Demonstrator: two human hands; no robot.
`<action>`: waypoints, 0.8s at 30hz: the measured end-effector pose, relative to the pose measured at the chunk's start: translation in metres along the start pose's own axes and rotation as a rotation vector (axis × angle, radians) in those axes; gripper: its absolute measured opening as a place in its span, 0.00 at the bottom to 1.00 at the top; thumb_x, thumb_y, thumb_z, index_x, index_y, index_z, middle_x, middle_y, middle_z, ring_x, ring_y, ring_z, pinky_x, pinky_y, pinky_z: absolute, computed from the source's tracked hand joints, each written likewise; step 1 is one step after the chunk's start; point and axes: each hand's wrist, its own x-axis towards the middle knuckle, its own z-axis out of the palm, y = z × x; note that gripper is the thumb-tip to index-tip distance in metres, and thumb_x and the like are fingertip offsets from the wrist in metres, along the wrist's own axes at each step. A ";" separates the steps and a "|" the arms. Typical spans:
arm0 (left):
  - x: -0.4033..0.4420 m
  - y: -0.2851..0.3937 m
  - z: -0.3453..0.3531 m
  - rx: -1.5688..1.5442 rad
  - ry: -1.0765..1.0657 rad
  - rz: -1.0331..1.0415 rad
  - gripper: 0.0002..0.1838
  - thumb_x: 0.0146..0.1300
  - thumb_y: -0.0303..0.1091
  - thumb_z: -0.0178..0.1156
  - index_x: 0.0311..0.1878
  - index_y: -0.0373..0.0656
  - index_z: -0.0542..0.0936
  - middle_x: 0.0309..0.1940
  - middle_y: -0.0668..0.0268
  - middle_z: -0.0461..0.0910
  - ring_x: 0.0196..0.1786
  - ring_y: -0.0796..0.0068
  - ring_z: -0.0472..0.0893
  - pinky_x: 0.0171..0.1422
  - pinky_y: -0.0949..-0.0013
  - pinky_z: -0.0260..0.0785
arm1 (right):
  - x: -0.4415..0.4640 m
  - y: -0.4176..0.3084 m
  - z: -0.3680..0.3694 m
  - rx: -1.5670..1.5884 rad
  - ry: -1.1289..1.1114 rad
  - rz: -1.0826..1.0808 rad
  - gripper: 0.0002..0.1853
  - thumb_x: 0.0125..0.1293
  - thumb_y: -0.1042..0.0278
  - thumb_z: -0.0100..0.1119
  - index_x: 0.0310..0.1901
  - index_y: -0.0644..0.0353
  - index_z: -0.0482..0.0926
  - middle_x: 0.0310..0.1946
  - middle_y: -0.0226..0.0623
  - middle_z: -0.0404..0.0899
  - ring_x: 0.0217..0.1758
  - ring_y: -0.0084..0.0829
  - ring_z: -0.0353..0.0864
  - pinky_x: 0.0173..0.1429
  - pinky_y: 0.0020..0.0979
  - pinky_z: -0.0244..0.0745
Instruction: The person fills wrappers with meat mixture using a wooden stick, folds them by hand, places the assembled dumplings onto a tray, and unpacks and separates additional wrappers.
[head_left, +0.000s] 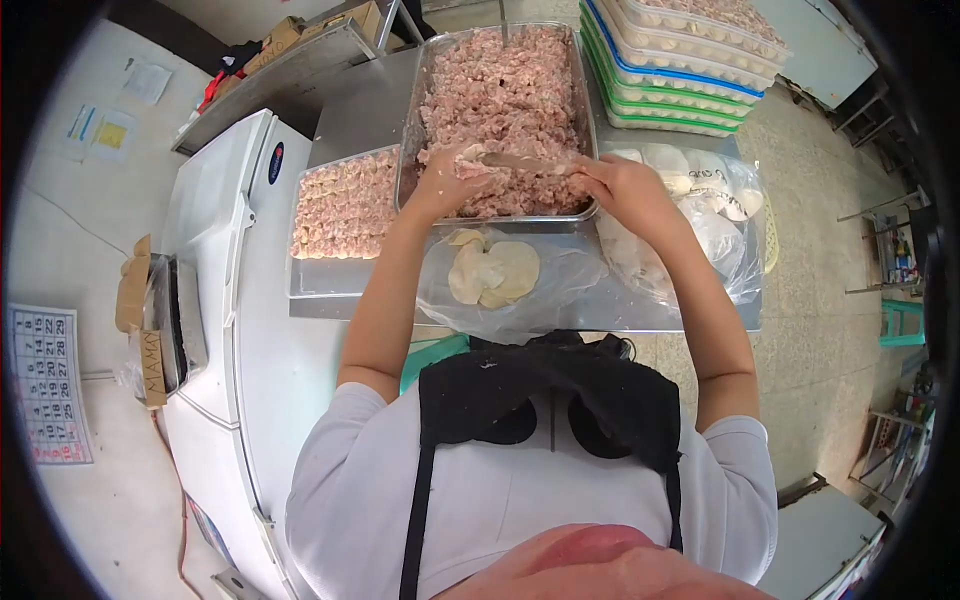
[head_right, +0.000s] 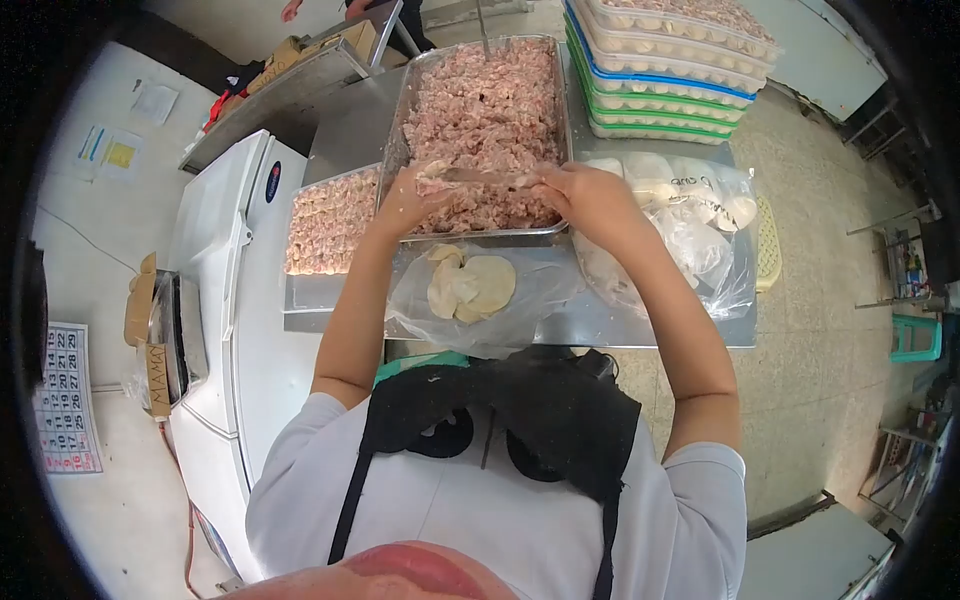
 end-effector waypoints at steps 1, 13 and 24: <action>0.000 -0.002 0.008 0.013 0.083 -0.016 0.29 0.50 0.41 0.73 0.54 0.38 0.77 0.49 0.55 0.79 0.51 0.65 0.78 0.57 0.64 0.69 | 0.000 -0.002 0.002 0.008 0.094 -0.057 0.14 0.67 0.60 0.56 0.50 0.55 0.81 0.38 0.44 0.82 0.38 0.49 0.81 0.43 0.42 0.77; -0.020 0.075 -0.016 -0.330 -0.084 -0.114 0.23 0.52 0.39 0.71 0.49 0.40 0.79 0.45 0.62 0.81 0.46 0.70 0.79 0.51 0.66 0.71 | -0.020 0.042 0.000 0.085 0.063 0.032 0.15 0.68 0.59 0.53 0.50 0.56 0.81 0.39 0.47 0.82 0.41 0.47 0.81 0.44 0.40 0.75; -0.007 0.016 0.013 -0.111 -0.034 0.004 0.25 0.51 0.40 0.71 0.50 0.37 0.78 0.42 0.58 0.83 0.44 0.66 0.81 0.50 0.65 0.72 | -0.016 0.007 0.006 -0.094 0.139 -0.119 0.15 0.67 0.58 0.56 0.50 0.58 0.80 0.39 0.44 0.82 0.37 0.46 0.82 0.40 0.38 0.77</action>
